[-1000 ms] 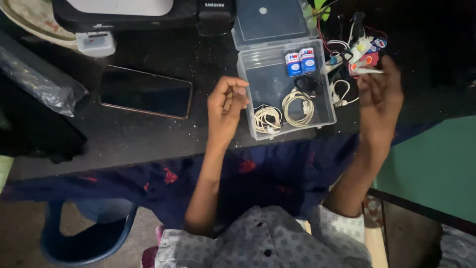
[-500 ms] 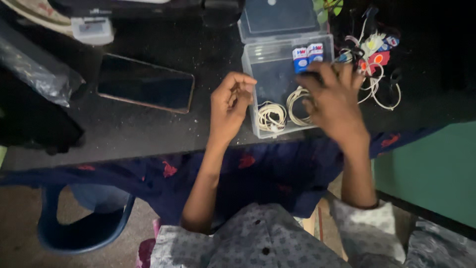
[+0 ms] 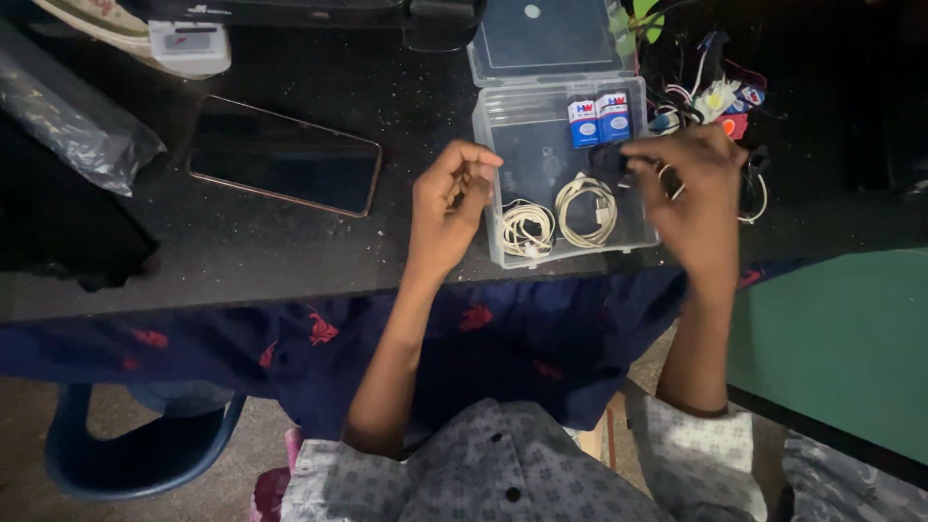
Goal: The person untangles and sorts several sets of earphones and loose wires by hand, placing them into a clear plastic storage container that holds batteries and electronic components.
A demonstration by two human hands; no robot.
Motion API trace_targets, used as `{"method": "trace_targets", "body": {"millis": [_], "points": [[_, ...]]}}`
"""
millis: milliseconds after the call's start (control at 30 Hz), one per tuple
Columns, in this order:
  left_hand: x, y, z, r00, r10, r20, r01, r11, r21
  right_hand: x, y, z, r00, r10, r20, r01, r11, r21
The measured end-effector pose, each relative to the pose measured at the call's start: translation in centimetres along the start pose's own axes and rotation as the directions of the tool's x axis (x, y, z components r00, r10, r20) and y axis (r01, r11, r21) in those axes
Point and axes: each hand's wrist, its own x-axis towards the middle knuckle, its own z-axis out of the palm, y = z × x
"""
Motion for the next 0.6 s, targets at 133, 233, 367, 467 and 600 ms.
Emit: {"method": "trace_targets", "body": {"millis": [133, 233, 367, 467, 600], "points": [[-0.1, -0.2, 0.0, 1.000, 0.016, 0.006, -0.016, 1.000, -0.008, 0.3, 0.0, -1.6, 0.998, 0.029, -0.057, -0.011, 0.960, 0.279], [-0.1, -0.1, 0.1, 1.000, 0.009, 0.003, -0.009, 1.000, -0.011, 0.2, 0.5, -2.2, 0.960, 0.278, -0.025, -0.229, 0.834, 0.503], [-0.1, 0.7, 0.2, 1.000, -0.012, -0.011, 0.011, 0.998, -0.068, -1.0, 1.0, -1.2, 0.968, 0.245, -0.063, -0.143, 0.738, 0.659], [-0.2, 2.1, 0.1, 0.982, 0.189, -0.020, -0.182, 0.965, 0.189, -1.6, -0.1, -0.1, 0.960, 0.264, -0.092, -0.131, 0.716, 0.686], [-0.3, 3.3, 0.7, 0.920, 0.362, 0.147, -0.391, 0.838, 0.381, -2.3, -4.3, 3.3, 0.947, 0.250, -0.203, -0.097, 0.824, 0.559]]}}
